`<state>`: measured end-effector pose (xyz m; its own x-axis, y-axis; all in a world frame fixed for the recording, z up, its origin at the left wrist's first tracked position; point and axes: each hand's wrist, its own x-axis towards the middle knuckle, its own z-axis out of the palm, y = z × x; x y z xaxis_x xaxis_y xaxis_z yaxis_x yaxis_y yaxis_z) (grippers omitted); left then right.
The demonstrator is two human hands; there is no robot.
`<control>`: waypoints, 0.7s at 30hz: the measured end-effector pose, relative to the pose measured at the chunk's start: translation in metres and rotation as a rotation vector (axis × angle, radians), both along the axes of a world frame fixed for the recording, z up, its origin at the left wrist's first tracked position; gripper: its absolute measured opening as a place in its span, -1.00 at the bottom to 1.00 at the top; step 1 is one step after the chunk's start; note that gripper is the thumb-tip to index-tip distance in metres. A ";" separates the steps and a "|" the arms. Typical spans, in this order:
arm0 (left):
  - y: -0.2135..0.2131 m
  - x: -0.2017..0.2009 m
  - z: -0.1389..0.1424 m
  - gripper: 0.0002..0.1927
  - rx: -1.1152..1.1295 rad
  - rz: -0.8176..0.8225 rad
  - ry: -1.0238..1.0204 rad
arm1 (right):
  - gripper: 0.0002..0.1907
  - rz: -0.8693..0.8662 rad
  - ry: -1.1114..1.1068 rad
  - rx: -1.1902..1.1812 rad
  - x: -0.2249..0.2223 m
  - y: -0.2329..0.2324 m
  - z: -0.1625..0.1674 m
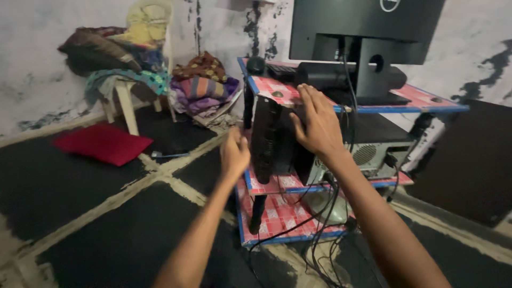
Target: The person sits on the floor and untangles power and peripheral cables, then plugs them into the back of a desktop computer tower on a small table. They handle the mouse and keyboard, use a screwdriver at the rear of the tower, and press the tower into place under the monitor.
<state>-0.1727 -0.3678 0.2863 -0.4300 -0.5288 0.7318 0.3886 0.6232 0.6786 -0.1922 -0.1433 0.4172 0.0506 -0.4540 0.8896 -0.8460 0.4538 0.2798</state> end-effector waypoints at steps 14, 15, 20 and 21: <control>-0.056 -0.106 0.184 -0.53 -0.121 0.165 -0.532 | -0.62 -0.029 -0.047 -0.193 -0.032 -0.029 -0.020; -0.057 -0.106 0.188 -0.56 -0.142 0.217 -0.575 | -0.62 -0.023 -0.050 -0.199 -0.032 -0.028 -0.020; -0.058 -0.102 0.205 -0.74 -0.057 0.146 -0.439 | -0.62 -0.002 -0.059 -0.197 -0.033 -0.023 -0.020; -0.055 -0.100 0.210 -0.80 0.010 0.053 -0.410 | -0.63 0.010 -0.073 -0.193 -0.034 -0.022 -0.018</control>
